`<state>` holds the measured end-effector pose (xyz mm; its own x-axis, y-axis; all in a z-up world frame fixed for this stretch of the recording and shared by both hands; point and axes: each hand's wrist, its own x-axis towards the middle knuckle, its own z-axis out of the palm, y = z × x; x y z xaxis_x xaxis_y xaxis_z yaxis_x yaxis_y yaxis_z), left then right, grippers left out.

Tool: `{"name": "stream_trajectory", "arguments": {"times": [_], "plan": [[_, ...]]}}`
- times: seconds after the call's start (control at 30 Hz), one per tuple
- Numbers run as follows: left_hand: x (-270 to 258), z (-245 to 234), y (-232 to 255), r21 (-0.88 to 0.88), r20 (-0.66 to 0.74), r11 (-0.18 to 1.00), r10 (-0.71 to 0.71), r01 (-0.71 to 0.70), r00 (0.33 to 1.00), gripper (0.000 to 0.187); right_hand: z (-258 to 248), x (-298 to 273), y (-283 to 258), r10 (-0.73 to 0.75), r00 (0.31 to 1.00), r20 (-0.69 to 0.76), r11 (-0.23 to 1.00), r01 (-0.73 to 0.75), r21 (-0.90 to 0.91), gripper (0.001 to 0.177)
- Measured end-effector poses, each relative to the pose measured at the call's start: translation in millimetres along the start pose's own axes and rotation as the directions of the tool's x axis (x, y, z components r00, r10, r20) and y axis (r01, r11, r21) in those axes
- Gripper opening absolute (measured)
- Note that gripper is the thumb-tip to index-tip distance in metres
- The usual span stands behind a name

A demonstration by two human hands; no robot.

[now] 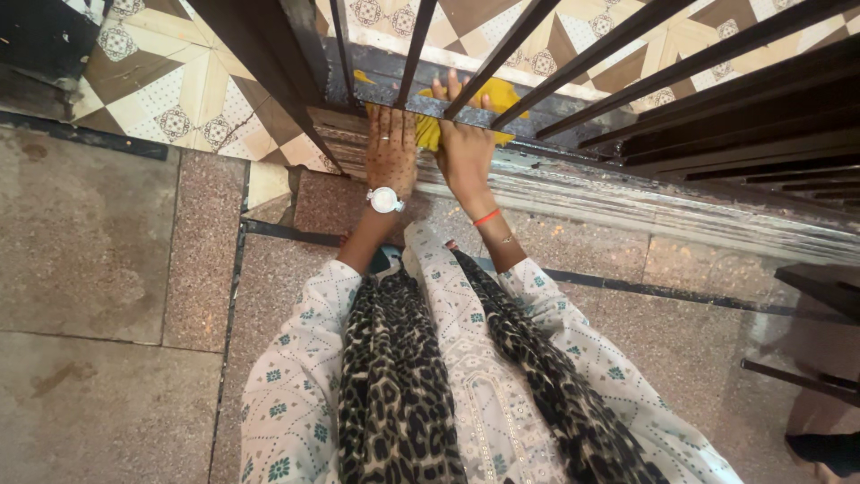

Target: The person cleans the bars of a metal gate by hand using a yellow cloth, wiping the surfaces and edges.

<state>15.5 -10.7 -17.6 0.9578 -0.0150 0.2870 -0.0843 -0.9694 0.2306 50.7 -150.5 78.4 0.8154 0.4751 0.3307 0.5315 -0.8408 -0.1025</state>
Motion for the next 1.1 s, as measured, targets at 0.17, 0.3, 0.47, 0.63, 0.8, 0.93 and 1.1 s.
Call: {"name": "stream_trajectory", "arguments": {"times": [0.17,0.3,0.47,0.63,0.8,0.93,1.1], "plan": [[-12,-10,6,-0.081,-0.101,0.996,0.011,-0.019,0.995,0.054,14,-18,4,0.056,0.997,0.051,0.996,-0.059,0.062,0.077],[-41,2,34,-0.378,-0.301,0.922,-0.036,-0.085,0.953,0.048,-1,-45,-2,0.051,0.995,0.085,0.852,-0.088,0.517,0.080],[-87,5,71,-0.458,-0.146,0.886,-0.005,-0.063,0.989,0.047,-10,-95,-26,0.203,0.716,0.668,-0.475,-0.524,0.707,0.048],[-65,-59,81,-0.231,-0.043,0.950,0.207,-0.211,0.977,0.044,17,-121,15,0.009,0.786,0.618,-0.884,-0.282,0.372,0.036],[-25,-136,60,-0.288,-0.587,0.879,0.151,-0.380,0.795,0.028,-51,-85,19,0.132,0.909,0.395,-0.862,-0.092,0.498,0.033],[26,-184,47,-0.431,-0.668,0.863,-0.109,-0.264,0.736,0.036,-153,-10,-6,0.422,0.871,0.251,-0.568,0.039,0.822,0.045],[101,-165,49,-0.807,-0.282,0.585,-0.508,0.085,0.814,0.048,-189,106,-28,0.376,0.868,-0.324,-0.018,0.356,0.934,0.035]]}}
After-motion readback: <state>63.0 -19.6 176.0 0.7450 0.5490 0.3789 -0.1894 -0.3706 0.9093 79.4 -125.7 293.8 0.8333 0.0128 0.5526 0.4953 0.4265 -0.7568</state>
